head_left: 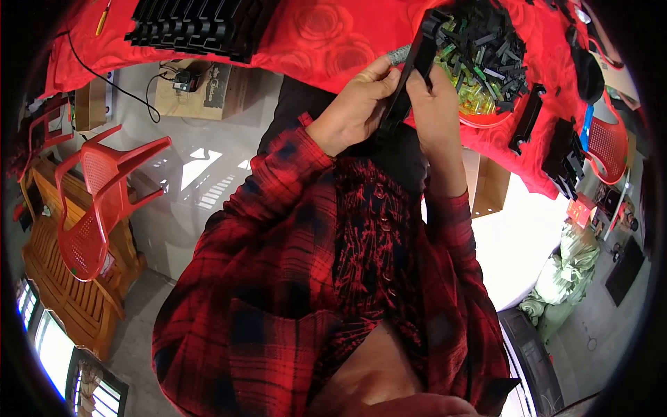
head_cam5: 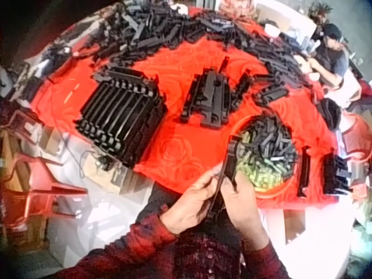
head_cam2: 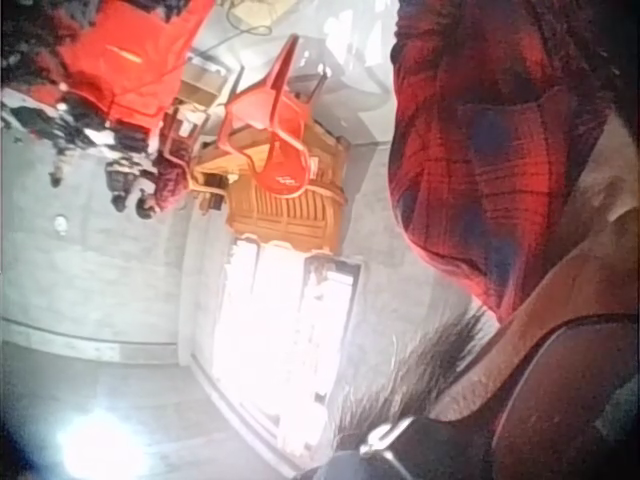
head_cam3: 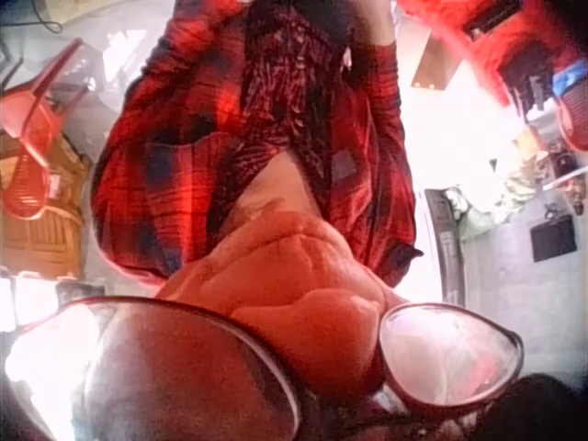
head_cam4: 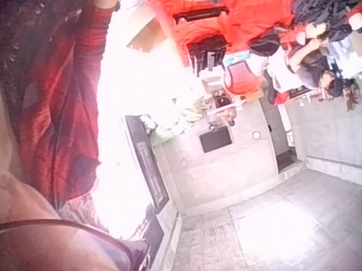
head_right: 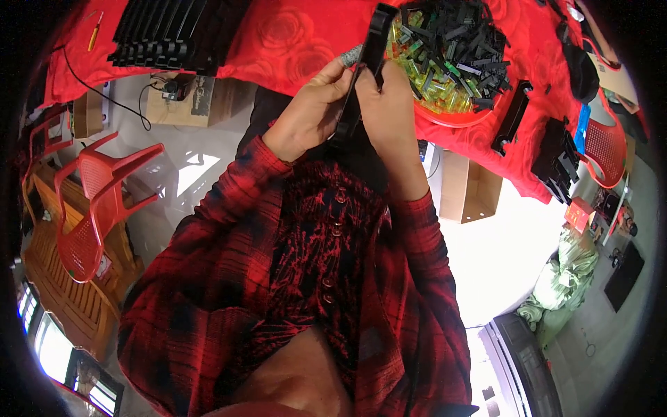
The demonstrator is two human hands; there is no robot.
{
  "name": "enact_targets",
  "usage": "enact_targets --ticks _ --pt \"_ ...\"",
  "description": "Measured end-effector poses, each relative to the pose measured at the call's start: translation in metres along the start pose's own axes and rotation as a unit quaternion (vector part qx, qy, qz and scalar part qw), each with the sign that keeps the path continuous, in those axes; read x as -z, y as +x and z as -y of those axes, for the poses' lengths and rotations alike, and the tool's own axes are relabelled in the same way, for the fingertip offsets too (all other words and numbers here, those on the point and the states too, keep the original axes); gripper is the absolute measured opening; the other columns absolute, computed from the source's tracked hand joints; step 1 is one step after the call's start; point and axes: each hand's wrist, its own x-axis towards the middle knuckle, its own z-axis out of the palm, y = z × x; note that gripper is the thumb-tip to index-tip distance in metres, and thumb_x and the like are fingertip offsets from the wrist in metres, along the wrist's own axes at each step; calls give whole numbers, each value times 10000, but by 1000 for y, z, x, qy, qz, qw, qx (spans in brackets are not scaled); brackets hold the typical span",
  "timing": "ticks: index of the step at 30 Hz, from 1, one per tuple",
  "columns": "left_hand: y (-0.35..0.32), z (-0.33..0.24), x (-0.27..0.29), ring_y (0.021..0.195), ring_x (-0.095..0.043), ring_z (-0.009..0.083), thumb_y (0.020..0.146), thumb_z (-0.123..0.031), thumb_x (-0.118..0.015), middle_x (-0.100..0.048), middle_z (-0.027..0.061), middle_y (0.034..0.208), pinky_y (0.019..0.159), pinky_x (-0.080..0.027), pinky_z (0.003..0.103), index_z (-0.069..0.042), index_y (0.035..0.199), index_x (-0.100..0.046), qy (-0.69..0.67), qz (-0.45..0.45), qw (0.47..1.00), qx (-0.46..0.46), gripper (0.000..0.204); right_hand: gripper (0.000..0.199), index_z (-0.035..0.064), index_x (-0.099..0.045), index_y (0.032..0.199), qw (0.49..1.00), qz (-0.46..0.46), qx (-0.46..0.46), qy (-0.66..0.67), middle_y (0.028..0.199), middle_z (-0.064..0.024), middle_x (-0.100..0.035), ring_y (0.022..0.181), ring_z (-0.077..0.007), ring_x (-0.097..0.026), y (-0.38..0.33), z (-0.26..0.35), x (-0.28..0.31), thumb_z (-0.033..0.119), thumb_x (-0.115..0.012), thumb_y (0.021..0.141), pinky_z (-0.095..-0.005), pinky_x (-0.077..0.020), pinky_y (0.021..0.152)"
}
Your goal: The person assembles components by inserting small plastic pieces into black plastic frames by hand and adding them to a stack. The person then assists with opening a large plastic bag before assembling additional plastic frames.
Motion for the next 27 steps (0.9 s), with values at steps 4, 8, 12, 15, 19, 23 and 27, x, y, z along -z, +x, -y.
enact_targets --ticks 4,8,12,15,19,23,27 --pt "7 -1 10 1151 -577 119 1049 -119 -451 -605 11 1237 1013 -459 279 -52 1396 -487 -34 40 999 -13 356 164 -6 -600 1067 992 -14 96 -79 834 28 -547 755 -52 -472 -4 2 -5 51 -575 915 -224 -404 661" --pt "5 -3 14 1112 -570 99 1051 -106 -440 -614 11 1192 988 -466 257 -47 1375 -501 -61 40 997 12 335 165 -6 -594 1058 997 -29 74 -18 818 30 -533 731 -54 -465 -3 -3 -9 36 -581 899 -218 -393 641" --pt "7 -1 18 1205 -551 130 1048 -157 -449 -594 32 1287 1037 -437 287 -58 1413 -474 -16 55 998 3 379 233 -42 -586 1006 997 -19 40 -63 947 -170 -555 818 -262 -560 -3 4 -6 65 -644 807 -364 -474 741" --pt "5 -3 16 1202 -558 131 1055 -164 -442 -593 33 1292 1026 -451 292 -55 1417 -470 26 75 997 1 380 176 -21 -572 970 995 -17 44 -84 868 -76 -535 761 -165 -511 -3 4 -5 57 -636 826 -306 -435 673" --pt "0 -6 8 1193 -564 133 1061 -169 -434 -594 35 1294 1017 -462 297 -53 1418 -470 75 48 996 1 377 122 10 -567 960 982 -35 111 -152 795 14 -515 710 -72 -470 -2 -6 -6 50 -621 858 -253 -403 607" --pt "-2 0 7 1182 -566 125 1063 -159 -433 -598 28 1281 1005 -471 296 -57 1420 -471 81 29 996 5 373 135 7 -580 984 985 -27 89 -149 812 11 -527 711 -77 -471 -3 -13 -3 47 -617 860 -250 -411 631" --pt "-5 -5 6 1058 -597 91 1059 -140 -439 -604 13 1201 896 -519 255 -50 1395 -488 -1 37 999 32 351 162 -43 -561 983 999 36 12 39 960 -132 -614 882 -220 -585 -6 -10 2 44 -620 860 -342 -474 793"
